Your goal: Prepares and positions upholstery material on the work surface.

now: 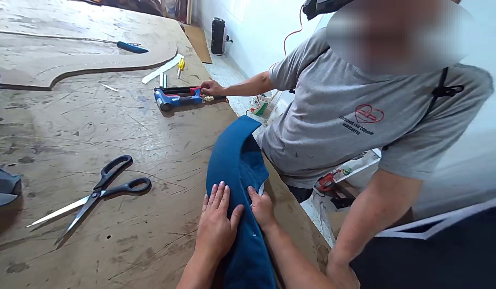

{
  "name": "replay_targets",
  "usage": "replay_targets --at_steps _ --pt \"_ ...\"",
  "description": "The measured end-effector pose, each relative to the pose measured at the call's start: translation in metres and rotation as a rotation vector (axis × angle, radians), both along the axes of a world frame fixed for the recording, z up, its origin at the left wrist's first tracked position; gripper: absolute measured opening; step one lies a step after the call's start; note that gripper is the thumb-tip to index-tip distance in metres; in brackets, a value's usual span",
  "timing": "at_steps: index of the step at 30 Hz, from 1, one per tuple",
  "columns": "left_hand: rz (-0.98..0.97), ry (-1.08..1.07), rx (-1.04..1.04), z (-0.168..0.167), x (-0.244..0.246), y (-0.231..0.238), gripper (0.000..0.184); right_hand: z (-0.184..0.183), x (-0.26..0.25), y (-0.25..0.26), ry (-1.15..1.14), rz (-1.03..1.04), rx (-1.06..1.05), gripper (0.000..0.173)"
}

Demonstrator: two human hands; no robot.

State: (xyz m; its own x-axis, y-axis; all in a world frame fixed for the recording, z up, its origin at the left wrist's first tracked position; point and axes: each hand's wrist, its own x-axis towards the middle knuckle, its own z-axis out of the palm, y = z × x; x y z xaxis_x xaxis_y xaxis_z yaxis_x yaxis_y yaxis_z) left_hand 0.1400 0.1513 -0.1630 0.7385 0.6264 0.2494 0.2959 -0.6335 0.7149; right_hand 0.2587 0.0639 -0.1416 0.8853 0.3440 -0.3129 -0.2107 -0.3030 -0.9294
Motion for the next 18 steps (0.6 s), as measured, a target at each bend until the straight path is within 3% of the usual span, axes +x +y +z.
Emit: replay_targets --at_steps 6,8,12,18 --pt "-0.013 0.035 0.001 0.002 0.001 -0.001 0.078 0.003 0.000 -0.001 -0.001 0.001 0.009 0.030" --pt "0.068 -0.085 0.029 0.002 0.002 -0.003 0.075 0.003 -0.001 0.000 -0.009 0.002 0.015 0.030" --pt "-0.047 0.091 0.056 -0.002 0.005 -0.003 0.083 0.002 0.001 -0.003 -0.008 0.012 0.017 0.031" --pt "-0.071 0.026 0.076 -0.016 -0.004 -0.001 0.077 0.006 -0.012 -0.003 -0.002 0.035 -0.090 0.035"
